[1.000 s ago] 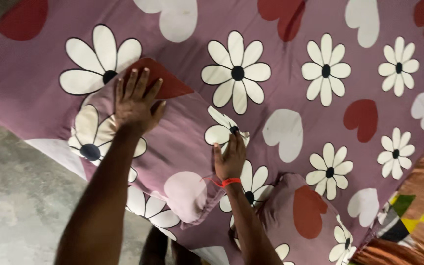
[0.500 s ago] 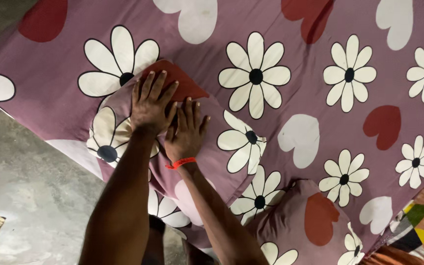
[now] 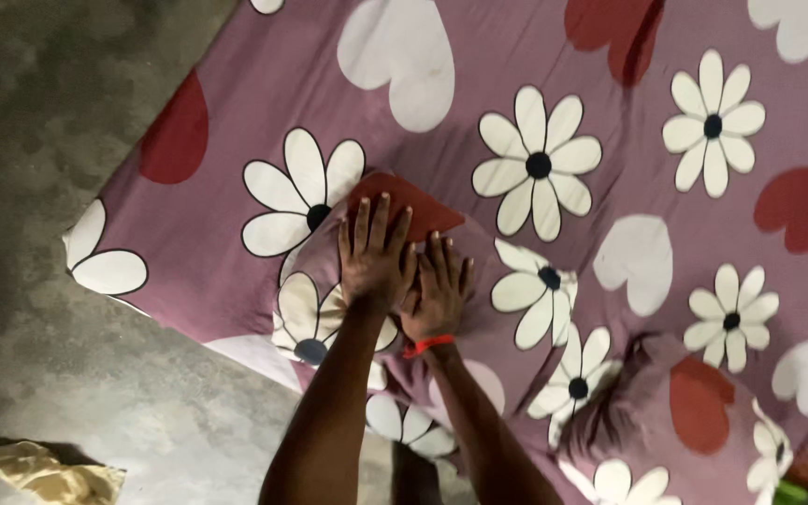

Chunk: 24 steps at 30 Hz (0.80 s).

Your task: The person fits a pillow into a pillowcase by hand and then smooths the floral bedsheet across the mattress.

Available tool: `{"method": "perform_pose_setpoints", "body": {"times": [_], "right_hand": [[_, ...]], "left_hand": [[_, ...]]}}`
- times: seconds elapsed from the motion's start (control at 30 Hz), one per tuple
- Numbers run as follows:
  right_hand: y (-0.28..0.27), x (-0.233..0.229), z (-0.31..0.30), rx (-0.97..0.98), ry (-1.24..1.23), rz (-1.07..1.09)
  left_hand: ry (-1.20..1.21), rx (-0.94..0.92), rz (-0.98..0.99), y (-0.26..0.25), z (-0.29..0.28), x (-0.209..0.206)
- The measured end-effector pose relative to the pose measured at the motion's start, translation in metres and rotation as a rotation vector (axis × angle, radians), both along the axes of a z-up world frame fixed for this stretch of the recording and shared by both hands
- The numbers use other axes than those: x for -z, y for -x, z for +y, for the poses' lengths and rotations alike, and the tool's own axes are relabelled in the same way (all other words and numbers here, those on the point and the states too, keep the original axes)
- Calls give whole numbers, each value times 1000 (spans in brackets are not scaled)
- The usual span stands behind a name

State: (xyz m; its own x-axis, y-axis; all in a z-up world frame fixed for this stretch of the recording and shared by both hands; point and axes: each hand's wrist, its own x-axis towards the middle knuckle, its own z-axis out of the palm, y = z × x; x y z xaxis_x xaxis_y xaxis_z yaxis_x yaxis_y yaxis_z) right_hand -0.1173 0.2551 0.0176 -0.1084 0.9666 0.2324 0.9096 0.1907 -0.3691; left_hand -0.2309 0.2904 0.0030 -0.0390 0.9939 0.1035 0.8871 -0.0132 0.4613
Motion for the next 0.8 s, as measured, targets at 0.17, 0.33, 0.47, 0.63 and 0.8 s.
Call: {"method": "perform_pose_setpoints", "body": {"times": [0.17, 0.33, 0.47, 0.63, 0.8], "right_hand": [[-2, 0, -1, -26, -8, 21], [0, -6, 3, 15, 47, -8], [3, -11, 7, 47, 53, 9], [7, -18, 13, 62, 69, -2], [10, -17, 13, 138, 100, 21]], "left_hand": [[52, 34, -6, 3, 2, -9], [58, 97, -17, 9, 6, -14], [70, 164, -64, 17, 0, -18], [136, 276, -113, 33, 14, -37], [300, 419, -105, 48, 54, -53]]}}
